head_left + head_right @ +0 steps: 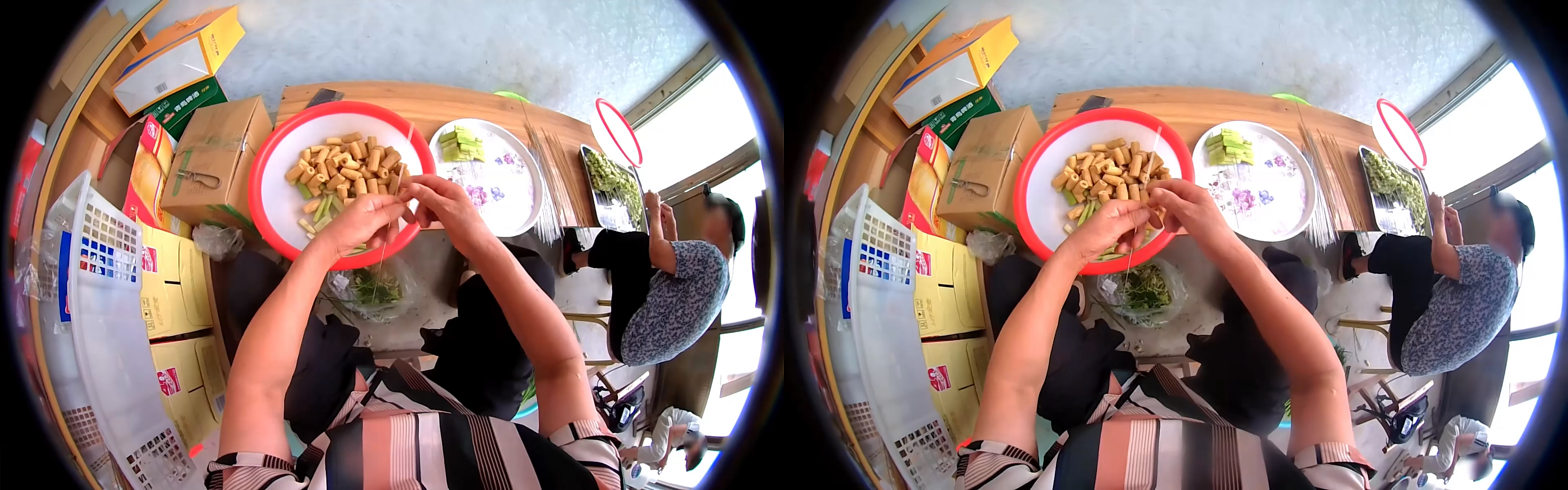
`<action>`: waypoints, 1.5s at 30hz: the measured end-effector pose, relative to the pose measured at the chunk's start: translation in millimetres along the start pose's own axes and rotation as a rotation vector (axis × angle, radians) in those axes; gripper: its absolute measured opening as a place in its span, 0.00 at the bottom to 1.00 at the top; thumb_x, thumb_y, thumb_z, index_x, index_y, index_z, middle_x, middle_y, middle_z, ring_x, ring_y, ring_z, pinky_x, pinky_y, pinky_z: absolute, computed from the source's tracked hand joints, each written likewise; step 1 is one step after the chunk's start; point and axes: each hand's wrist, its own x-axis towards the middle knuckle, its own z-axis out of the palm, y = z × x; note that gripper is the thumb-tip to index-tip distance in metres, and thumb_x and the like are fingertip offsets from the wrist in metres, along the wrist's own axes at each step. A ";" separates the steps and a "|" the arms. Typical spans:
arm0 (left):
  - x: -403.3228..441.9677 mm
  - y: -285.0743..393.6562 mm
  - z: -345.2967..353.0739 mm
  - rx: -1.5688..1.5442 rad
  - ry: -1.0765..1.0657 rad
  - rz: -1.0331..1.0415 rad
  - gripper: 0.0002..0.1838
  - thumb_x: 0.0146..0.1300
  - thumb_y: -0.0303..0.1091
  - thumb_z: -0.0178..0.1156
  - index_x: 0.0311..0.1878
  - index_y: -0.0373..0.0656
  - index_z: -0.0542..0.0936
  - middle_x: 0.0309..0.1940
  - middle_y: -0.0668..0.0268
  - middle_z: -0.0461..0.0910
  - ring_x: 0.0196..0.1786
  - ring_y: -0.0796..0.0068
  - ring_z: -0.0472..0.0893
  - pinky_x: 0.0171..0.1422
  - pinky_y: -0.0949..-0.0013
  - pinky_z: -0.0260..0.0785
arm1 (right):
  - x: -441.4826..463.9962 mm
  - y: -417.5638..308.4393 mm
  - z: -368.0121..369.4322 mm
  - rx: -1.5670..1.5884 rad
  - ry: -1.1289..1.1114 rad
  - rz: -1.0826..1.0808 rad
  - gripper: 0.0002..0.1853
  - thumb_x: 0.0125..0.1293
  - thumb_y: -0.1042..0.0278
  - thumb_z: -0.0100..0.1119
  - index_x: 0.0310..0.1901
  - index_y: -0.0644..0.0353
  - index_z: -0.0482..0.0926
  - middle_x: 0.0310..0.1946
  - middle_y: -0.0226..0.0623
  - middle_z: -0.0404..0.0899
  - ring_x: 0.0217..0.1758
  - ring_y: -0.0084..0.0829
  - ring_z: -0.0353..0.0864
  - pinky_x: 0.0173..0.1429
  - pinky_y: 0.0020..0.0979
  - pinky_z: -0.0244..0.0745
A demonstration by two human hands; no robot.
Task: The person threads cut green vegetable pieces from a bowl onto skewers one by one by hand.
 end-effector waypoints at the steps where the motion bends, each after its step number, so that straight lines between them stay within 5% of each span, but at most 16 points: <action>1: 0.0 -0.3 2.1 0.055 -0.008 -0.038 0.15 0.71 0.41 0.49 0.41 0.39 0.78 0.16 0.72 0.74 0.14 0.88 0.67 0.19 0.84 0.58 | 3.8 -1.3 2.7 -0.030 -0.056 0.014 0.11 0.69 0.64 0.51 0.41 0.64 0.78 0.28 0.28 0.78 0.23 0.15 0.69 0.28 0.19 0.66; 8: 13.2 -14.5 -15.2 0.212 -0.021 -0.048 0.14 0.69 0.39 0.51 0.42 0.38 0.79 0.22 0.69 0.78 0.19 0.87 0.72 0.22 0.83 0.62 | 26.4 38.2 -19.6 0.302 0.139 -0.030 0.09 0.70 0.67 0.47 0.38 0.62 0.76 0.25 0.31 0.78 0.18 0.18 0.65 0.24 0.18 0.59; 12: 21.0 -15.7 -39.4 0.118 0.384 0.048 0.12 0.68 0.38 0.53 0.43 0.40 0.79 0.27 0.71 0.78 0.25 0.87 0.74 0.26 0.82 0.64 | 29.5 24.9 -52.6 0.446 0.183 -0.105 0.10 0.70 0.66 0.45 0.41 0.62 0.75 0.23 0.32 0.76 0.19 0.19 0.65 0.24 0.18 0.60; 18: 36.2 -35.5 -41.7 0.143 0.520 0.018 0.08 0.64 0.34 0.57 0.37 0.40 0.81 0.24 0.70 0.79 0.24 0.87 0.74 0.26 0.80 0.66 | 15.0 18.1 -48.0 0.389 0.122 -0.038 0.10 0.70 0.65 0.46 0.41 0.61 0.76 0.21 0.30 0.74 0.19 0.18 0.65 0.25 0.18 0.60; 20: 41.2 -46.4 -39.3 0.603 0.482 -0.061 0.07 0.59 0.34 0.59 0.33 0.41 0.82 0.24 0.66 0.80 0.27 0.80 0.78 0.31 0.74 0.70 | 11.8 16.8 -47.6 0.349 0.110 -0.037 0.10 0.70 0.65 0.47 0.41 0.61 0.76 0.20 0.30 0.74 0.18 0.17 0.64 0.24 0.18 0.60; 21: 41.9 -53.4 -38.5 0.818 0.522 -0.031 0.05 0.55 0.32 0.60 0.31 0.42 0.82 0.25 0.61 0.81 0.32 0.68 0.81 0.39 0.65 0.73 | 10.6 16.7 -47.8 0.353 0.112 -0.036 0.10 0.70 0.65 0.47 0.41 0.61 0.76 0.20 0.30 0.74 0.18 0.17 0.64 0.24 0.18 0.60; 24: 39.2 -64.3 -39.4 1.136 0.468 -0.093 0.04 0.53 0.31 0.59 0.31 0.44 0.82 0.28 0.59 0.81 0.38 0.58 0.81 0.44 0.60 0.72 | 9.0 17.5 -47.6 0.369 0.117 -0.044 0.10 0.69 0.65 0.47 0.40 0.61 0.76 0.19 0.29 0.74 0.17 0.17 0.64 0.24 0.19 0.59; 32: 31.1 -87.6 -35.8 1.313 0.369 -0.131 0.10 0.46 0.24 0.62 0.34 0.45 0.79 0.40 0.59 0.79 0.49 0.59 0.77 0.50 0.58 0.69 | 6.3 19.7 -42.8 0.314 0.053 -0.022 0.10 0.69 0.66 0.47 0.39 0.61 0.77 0.18 0.28 0.73 0.17 0.16 0.63 0.23 0.19 0.58; 35: 33.5 -75.3 -37.1 1.179 0.441 -0.135 0.10 0.48 0.25 0.63 0.37 0.42 0.78 0.36 0.58 0.79 0.42 0.62 0.80 0.46 0.60 0.71 | 4.3 19.1 -41.3 0.308 0.047 -0.022 0.10 0.69 0.65 0.47 0.39 0.61 0.77 0.18 0.28 0.73 0.16 0.16 0.63 0.23 0.19 0.58; 37: 38.8 -67.1 -40.0 0.649 0.553 -0.246 0.10 0.54 0.26 0.62 0.41 0.39 0.76 0.32 0.59 0.79 0.32 0.67 0.81 0.40 0.66 0.74 | 2.6 19.3 -40.0 0.280 0.038 -0.016 0.11 0.70 0.65 0.47 0.39 0.61 0.77 0.17 0.28 0.73 0.16 0.16 0.63 0.22 0.19 0.57; 38: 38.2 -61.9 -38.7 0.652 0.552 -0.244 0.10 0.54 0.26 0.62 0.41 0.39 0.76 0.32 0.59 0.79 0.32 0.67 0.81 0.40 0.66 0.74 | 2.1 19.2 -39.0 0.248 0.026 -0.008 0.11 0.70 0.64 0.47 0.39 0.61 0.77 0.17 0.28 0.72 0.16 0.16 0.63 0.21 0.19 0.57; 40: 35.5 -52.7 -35.6 0.119 0.472 -0.072 0.09 0.64 0.29 0.57 0.45 0.38 0.73 0.32 0.66 0.77 0.28 0.79 0.79 0.30 0.73 0.74 | 3.6 24.7 -35.6 0.236 0.003 -0.020 0.12 0.70 0.64 0.47 0.39 0.62 0.77 0.16 0.27 0.71 0.16 0.16 0.62 0.21 0.19 0.56; 45: 29.9 -28.3 -34.4 -0.204 0.453 0.034 0.15 0.65 0.28 0.55 0.54 0.35 0.74 0.34 0.69 0.78 0.37 0.78 0.78 0.44 0.73 0.76 | -1.9 22.1 -18.3 0.110 -0.035 -0.002 0.12 0.71 0.65 0.47 0.41 0.64 0.78 0.14 0.21 0.64 0.16 0.13 0.59 0.21 0.18 0.53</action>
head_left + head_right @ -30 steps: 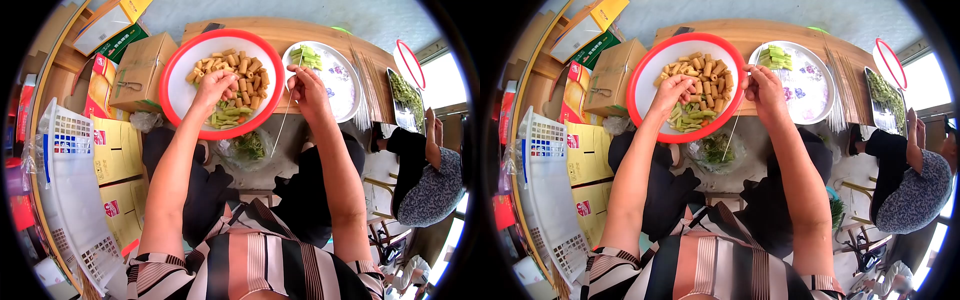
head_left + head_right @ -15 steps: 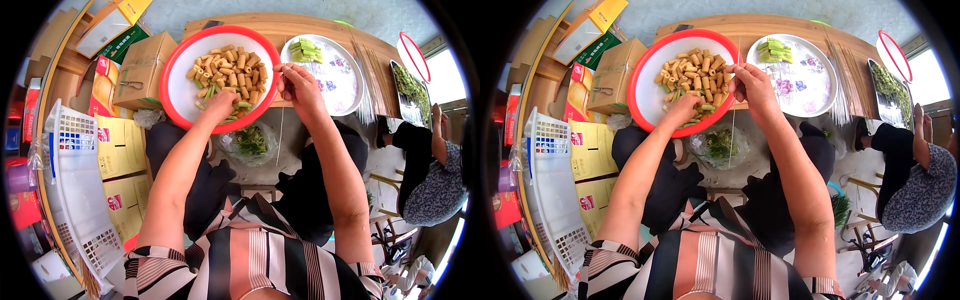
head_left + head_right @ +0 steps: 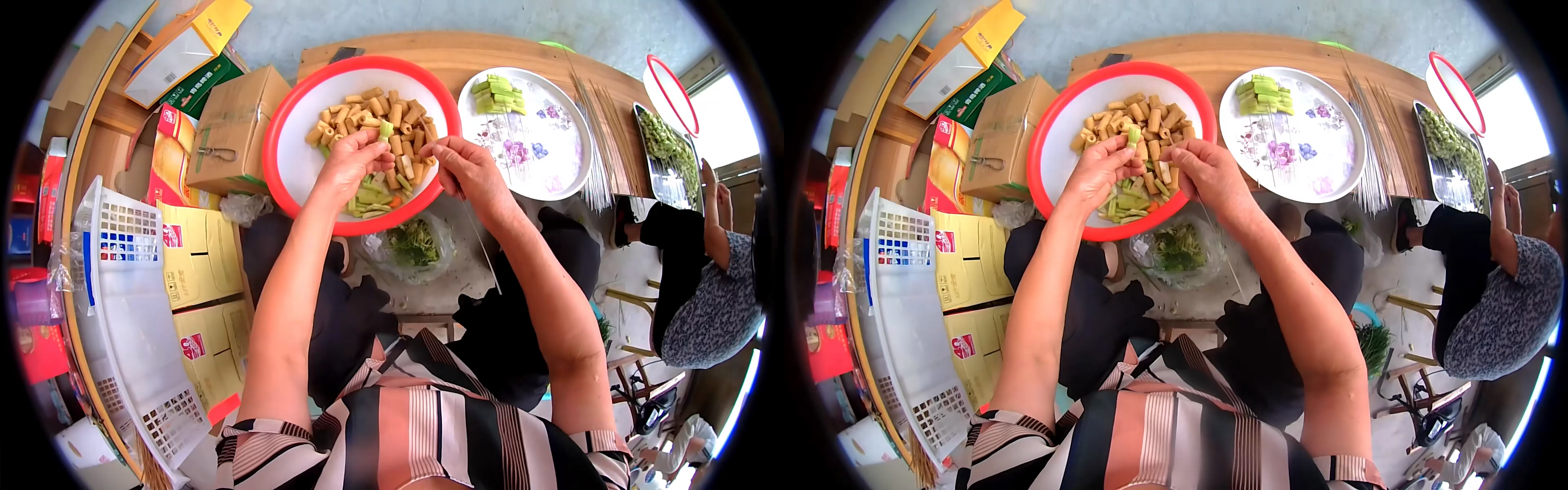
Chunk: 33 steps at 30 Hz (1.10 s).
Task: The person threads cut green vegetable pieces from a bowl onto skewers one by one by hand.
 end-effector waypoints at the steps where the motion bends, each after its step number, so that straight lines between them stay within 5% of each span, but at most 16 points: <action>1: -0.3 3.0 -0.9 -0.003 0.001 0.004 0.15 0.65 0.28 0.55 0.54 0.35 0.74 0.34 0.69 0.78 0.37 0.78 0.78 0.44 0.73 0.76 | -0.4 0.0 2.5 -0.005 -0.003 -0.001 0.12 0.71 0.65 0.47 0.41 0.64 0.78 0.14 0.21 0.64 0.16 0.13 0.59 0.21 0.18 0.53; 9: -6.4 17.5 -11.8 -0.241 -0.057 -0.025 0.13 0.63 0.30 0.59 0.49 0.37 0.76 0.33 0.69 0.77 0.34 0.81 0.76 0.39 0.75 0.74 | 2.5 2.1 15.3 -0.111 -0.076 0.011 0.11 0.71 0.67 0.47 0.43 0.64 0.78 0.15 0.18 0.61 0.17 0.12 0.56 0.21 0.18 0.51; 33: -13.5 26.0 -10.4 -0.298 -0.094 0.006 0.10 0.64 0.33 0.60 0.45 0.38 0.76 0.29 0.71 0.73 0.28 0.81 0.73 0.32 0.77 0.66 | -2.3 1.5 20.5 -0.173 -0.103 0.002 0.12 0.71 0.67 0.47 0.44 0.63 0.79 0.17 0.18 0.62 0.19 0.12 0.58 0.23 0.18 0.55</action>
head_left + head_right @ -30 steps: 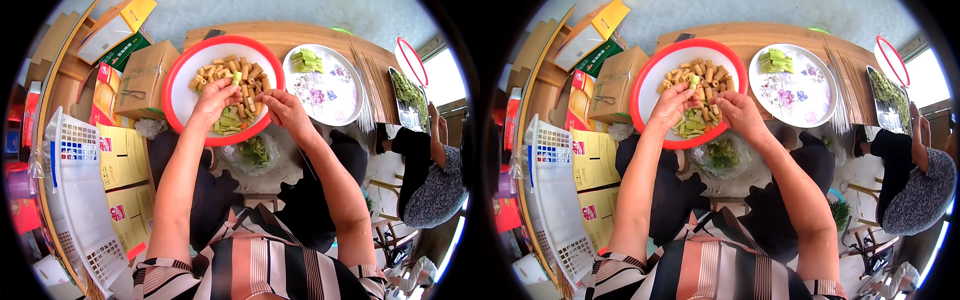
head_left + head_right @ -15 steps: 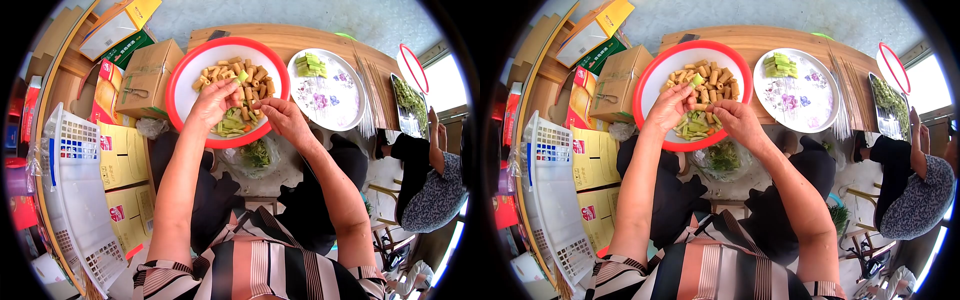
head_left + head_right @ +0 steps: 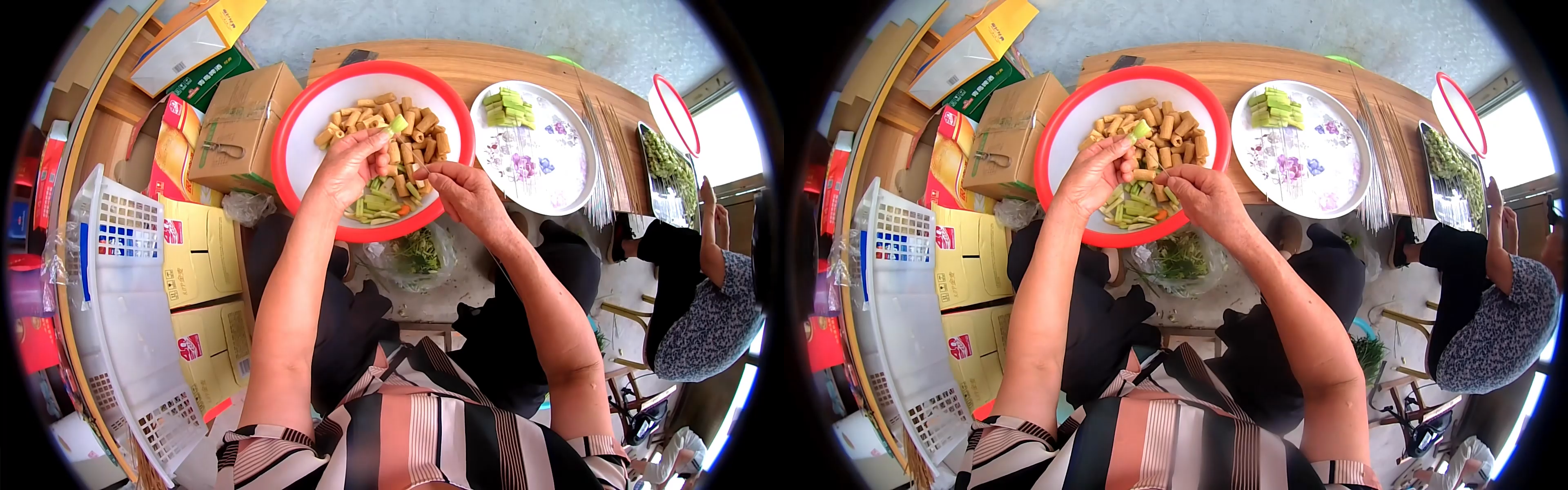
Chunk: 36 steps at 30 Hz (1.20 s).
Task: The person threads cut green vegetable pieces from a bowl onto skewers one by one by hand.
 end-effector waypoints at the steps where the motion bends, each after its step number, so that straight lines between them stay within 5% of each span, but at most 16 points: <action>1: 0.1 -0.1 -0.3 -0.001 0.000 0.000 0.10 0.64 0.33 0.60 0.45 0.38 0.76 0.29 0.71 0.73 0.28 0.81 0.73 0.32 0.77 0.66 | 0.1 0.2 0.2 -0.011 0.007 -0.008 0.12 0.71 0.67 0.47 0.44 0.63 0.79 0.17 0.18 0.63 0.19 0.12 0.58 0.23 0.18 0.55; 13: -0.9 0.8 3.2 0.034 0.036 0.019 0.09 0.63 0.32 0.60 0.41 0.36 0.77 0.24 0.73 0.73 0.24 0.85 0.72 0.27 0.79 0.65 | 1.5 9.2 3.1 -0.131 0.074 -0.053 0.11 0.69 0.68 0.49 0.42 0.65 0.80 0.24 0.27 0.73 0.30 0.17 0.69 0.37 0.23 0.69; 36: -3.3 2.4 1.8 0.252 -0.068 -0.031 0.11 0.64 0.33 0.58 0.43 0.34 0.79 0.21 0.75 0.70 0.23 0.85 0.68 0.27 0.80 0.61 | 3.1 15.6 5.8 -0.149 0.101 -0.091 0.10 0.69 0.70 0.50 0.41 0.65 0.80 0.25 0.28 0.74 0.32 0.18 0.69 0.39 0.23 0.69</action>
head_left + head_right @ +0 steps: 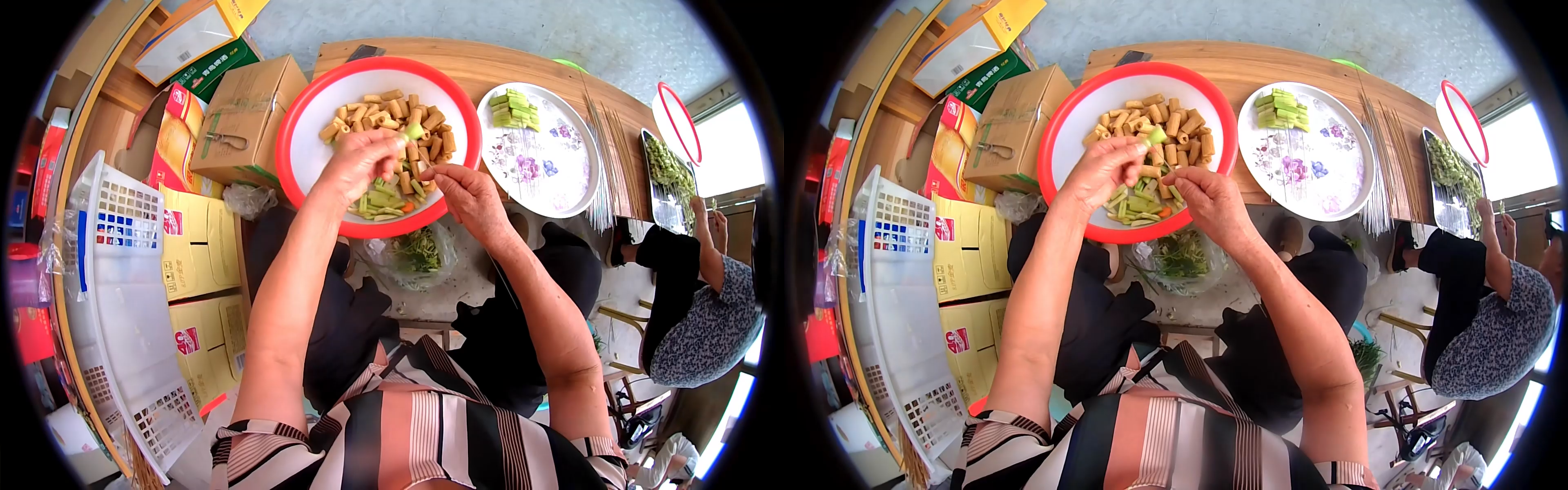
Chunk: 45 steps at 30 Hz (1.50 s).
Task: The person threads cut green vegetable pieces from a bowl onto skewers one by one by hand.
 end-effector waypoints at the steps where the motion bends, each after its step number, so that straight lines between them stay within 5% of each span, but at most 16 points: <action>1: -1.3 -3.5 5.2 -0.001 0.000 0.000 0.11 0.64 0.33 0.58 0.43 0.34 0.79 0.21 0.75 0.70 0.23 0.85 0.68 0.27 0.80 0.61 | 1.5 0.0 0.3 -0.009 0.007 0.006 0.10 0.69 0.70 0.50 0.41 0.66 0.79 0.25 0.27 0.74 0.31 0.18 0.69 0.38 0.23 0.68; 7: -4.5 -11.0 24.0 0.095 0.003 -0.018 0.10 0.63 0.33 0.59 0.43 0.36 0.80 0.25 0.74 0.75 0.24 0.87 0.69 0.29 0.81 0.62 | 12.0 2.0 2.1 0.113 0.034 0.004 0.10 0.69 0.69 0.49 0.41 0.65 0.78 0.21 0.22 0.68 0.25 0.15 0.63 0.28 0.20 0.62; 13: -3.4 -9.0 34.7 0.219 0.066 0.185 0.12 0.64 0.33 0.59 0.45 0.34 0.79 0.30 0.71 0.79 0.26 0.88 0.69 0.31 0.80 0.62 | 11.6 -1.5 0.3 0.253 0.008 0.007 0.09 0.71 0.68 0.48 0.41 0.61 0.78 0.17 0.19 0.61 0.18 0.12 0.55 0.21 0.18 0.51; 22: 0.6 -10.8 29.0 0.077 0.120 0.243 0.12 0.64 0.34 0.58 0.43 0.34 0.80 0.23 0.74 0.73 0.24 0.86 0.69 0.30 0.80 0.64 | 7.6 -5.5 1.9 0.233 0.016 -0.004 0.09 0.71 0.69 0.48 0.40 0.63 0.78 0.18 0.20 0.63 0.19 0.13 0.57 0.22 0.18 0.53; 28: 4.1 -23.1 37.0 0.207 0.037 0.173 0.13 0.65 0.35 0.58 0.46 0.35 0.80 0.29 0.70 0.79 0.26 0.87 0.71 0.31 0.81 0.65 | 12.4 6.1 -3.2 0.308 0.049 0.014 0.09 0.70 0.70 0.49 0.38 0.65 0.77 0.17 0.19 0.62 0.18 0.12 0.56 0.22 0.18 0.52; 33: 5.0 -14.0 24.4 0.098 0.038 0.099 0.23 0.69 0.49 0.50 0.53 0.36 0.76 0.31 0.72 0.78 0.27 0.85 0.73 0.31 0.79 0.67 | 12.1 1.0 -9.1 0.302 0.054 0.058 0.11 0.71 0.68 0.47 0.37 0.65 0.77 0.14 0.18 0.60 0.16 0.12 0.55 0.20 0.18 0.49; 34: 5.7 -12.3 18.0 0.116 0.065 0.089 0.19 0.70 0.44 0.51 0.52 0.37 0.76 0.33 0.73 0.78 0.28 0.85 0.73 0.31 0.79 0.67 | 11.6 2.3 -9.8 0.298 0.062 0.043 0.11 0.71 0.68 0.47 0.38 0.65 0.77 0.14 0.17 0.60 0.15 0.12 0.54 0.20 0.18 0.49; 37: 13.8 -25.2 -4.2 0.303 0.194 0.025 0.12 0.65 0.40 0.57 0.40 0.40 0.81 0.28 0.68 0.78 0.27 0.81 0.76 0.32 0.75 0.71 | 8.0 -2.4 -13.7 0.278 0.069 0.043 0.11 0.71 0.68 0.46 0.39 0.66 0.77 0.14 0.18 0.59 0.15 0.11 0.54 0.19 0.17 0.49; 39: 13.1 -34.3 -13.1 1.114 0.212 0.061 0.07 0.60 0.32 0.60 0.37 0.40 0.82 0.28 0.65 0.80 0.30 0.76 0.79 0.36 0.70 0.71 | 7.2 -1.1 -16.7 0.268 0.061 0.022 0.11 0.71 0.69 0.46 0.39 0.66 0.77 0.13 0.18 0.59 0.15 0.11 0.55 0.20 0.17 0.49; 42: 9.7 -62.8 -33.7 1.471 0.099 0.189 0.06 0.53 0.29 0.63 0.33 0.39 0.82 0.28 0.58 0.81 0.33 0.64 0.81 0.40 0.64 0.72 | 3.3 -4.8 -18.3 0.237 0.078 0.018 0.12 0.71 0.68 0.46 0.39 0.66 0.78 0.13 0.18 0.59 0.15 0.11 0.55 0.20 0.17 0.49; 45: 10.6 -72.9 -39.1 1.429 -0.029 0.041 0.08 0.51 0.28 0.63 0.36 0.41 0.82 0.32 0.56 0.81 0.40 0.58 0.80 0.44 0.61 0.72 | 1.9 -5.4 -19.6 0.231 0.078 0.009 0.12 0.71 0.68 0.46 0.38 0.66 0.78 0.13 0.18 0.59 0.15 0.11 0.55 0.20 0.17 0.49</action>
